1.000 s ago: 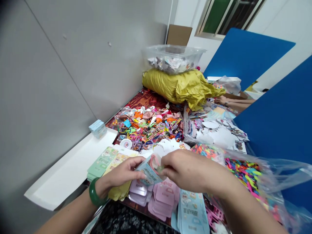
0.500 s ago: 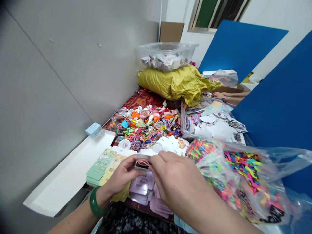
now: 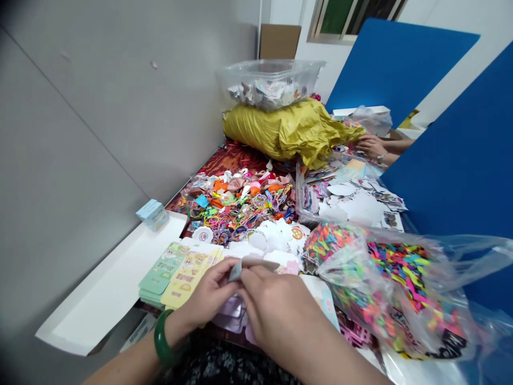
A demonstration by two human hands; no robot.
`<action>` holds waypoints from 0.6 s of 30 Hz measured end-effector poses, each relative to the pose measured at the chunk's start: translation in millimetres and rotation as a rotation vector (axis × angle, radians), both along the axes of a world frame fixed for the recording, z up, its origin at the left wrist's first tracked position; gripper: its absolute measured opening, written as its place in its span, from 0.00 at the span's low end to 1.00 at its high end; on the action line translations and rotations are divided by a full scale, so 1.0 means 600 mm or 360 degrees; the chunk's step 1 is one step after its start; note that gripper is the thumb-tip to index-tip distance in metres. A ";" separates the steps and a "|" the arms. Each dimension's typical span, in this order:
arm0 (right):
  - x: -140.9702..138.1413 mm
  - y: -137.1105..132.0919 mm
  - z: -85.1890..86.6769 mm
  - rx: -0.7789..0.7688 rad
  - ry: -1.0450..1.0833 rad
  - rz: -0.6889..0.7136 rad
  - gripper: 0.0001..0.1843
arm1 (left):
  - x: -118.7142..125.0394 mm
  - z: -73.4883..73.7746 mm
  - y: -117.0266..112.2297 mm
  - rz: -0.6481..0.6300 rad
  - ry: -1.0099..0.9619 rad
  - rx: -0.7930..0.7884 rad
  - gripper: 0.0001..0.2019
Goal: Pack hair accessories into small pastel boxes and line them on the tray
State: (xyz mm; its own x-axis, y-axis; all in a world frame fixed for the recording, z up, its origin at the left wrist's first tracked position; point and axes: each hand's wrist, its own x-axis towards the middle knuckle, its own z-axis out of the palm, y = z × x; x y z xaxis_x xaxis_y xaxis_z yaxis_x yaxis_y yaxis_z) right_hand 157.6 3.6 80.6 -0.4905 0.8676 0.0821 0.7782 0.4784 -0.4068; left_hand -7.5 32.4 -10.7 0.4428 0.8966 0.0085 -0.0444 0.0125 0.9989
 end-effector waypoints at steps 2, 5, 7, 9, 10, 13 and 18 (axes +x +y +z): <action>-0.007 -0.001 -0.006 -0.0139 -0.0079 -0.0008 0.10 | 0.004 0.000 -0.002 -0.0018 0.0064 0.0043 0.16; 0.007 -0.003 -0.012 -0.0083 0.0199 -0.0073 0.11 | 0.004 -0.006 -0.001 -0.0037 0.0069 -0.0015 0.15; 0.030 -0.001 -0.021 -0.0008 0.0487 -0.0300 0.10 | 0.001 -0.017 0.003 -0.0041 0.0042 -0.0105 0.14; 0.051 0.005 -0.041 -0.0119 0.0744 -0.0633 0.09 | -0.003 -0.031 0.007 -0.0041 0.0005 -0.0179 0.15; 0.058 0.010 -0.056 -0.0295 0.0875 -0.0760 0.10 | -0.003 -0.038 0.008 -0.0044 -0.0014 -0.0199 0.16; 0.060 0.026 -0.109 -0.1015 0.1301 -0.0858 0.17 | -0.005 -0.052 0.008 -0.0060 0.0004 -0.0159 0.16; 0.039 0.032 -0.154 -0.1406 0.1642 -0.0844 0.20 | -0.023 -0.048 0.000 -0.0140 0.0172 -0.0025 0.22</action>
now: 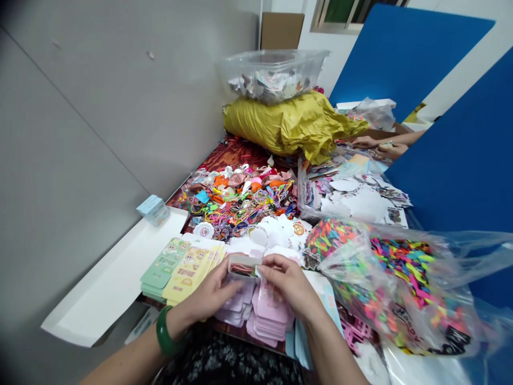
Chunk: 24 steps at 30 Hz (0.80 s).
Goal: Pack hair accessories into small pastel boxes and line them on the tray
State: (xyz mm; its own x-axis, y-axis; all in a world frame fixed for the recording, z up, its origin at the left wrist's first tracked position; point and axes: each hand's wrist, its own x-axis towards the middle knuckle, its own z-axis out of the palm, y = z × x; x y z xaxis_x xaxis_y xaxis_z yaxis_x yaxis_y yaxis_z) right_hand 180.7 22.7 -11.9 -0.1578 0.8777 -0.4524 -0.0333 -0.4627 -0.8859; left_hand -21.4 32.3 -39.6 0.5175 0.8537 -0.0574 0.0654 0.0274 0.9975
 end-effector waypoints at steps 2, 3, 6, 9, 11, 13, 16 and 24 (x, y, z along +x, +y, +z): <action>-0.005 -0.002 0.000 0.0025 -0.0026 0.0001 0.18 | -0.010 0.006 0.000 -0.0036 -0.0060 -0.0022 0.24; -0.007 -0.003 0.001 0.0044 -0.0042 0.0007 0.17 | -0.013 0.010 0.001 -0.0014 -0.0075 -0.0027 0.22; -0.013 -0.003 0.004 0.0084 -0.0078 0.0028 0.15 | -0.012 0.020 0.004 0.0142 -0.0047 -0.0041 0.18; -0.022 -0.006 0.002 0.0140 -0.0140 0.0028 0.15 | -0.003 0.029 0.006 0.0176 -0.0088 -0.0140 0.15; -0.025 -0.011 -0.002 0.0285 -0.0210 -0.0011 0.16 | 0.000 0.034 0.006 0.0212 -0.0115 -0.0112 0.14; -0.023 -0.018 -0.007 0.0634 -0.0341 -0.0049 0.13 | -0.003 0.035 0.006 0.0276 -0.0089 0.0070 0.11; -0.014 -0.031 -0.019 0.1289 -0.0654 0.0000 0.09 | -0.015 0.030 0.005 0.0261 0.0019 0.0431 0.07; -0.011 -0.034 -0.019 0.1522 -0.0895 0.0100 0.09 | -0.018 0.044 0.002 0.0185 0.0239 0.0593 0.10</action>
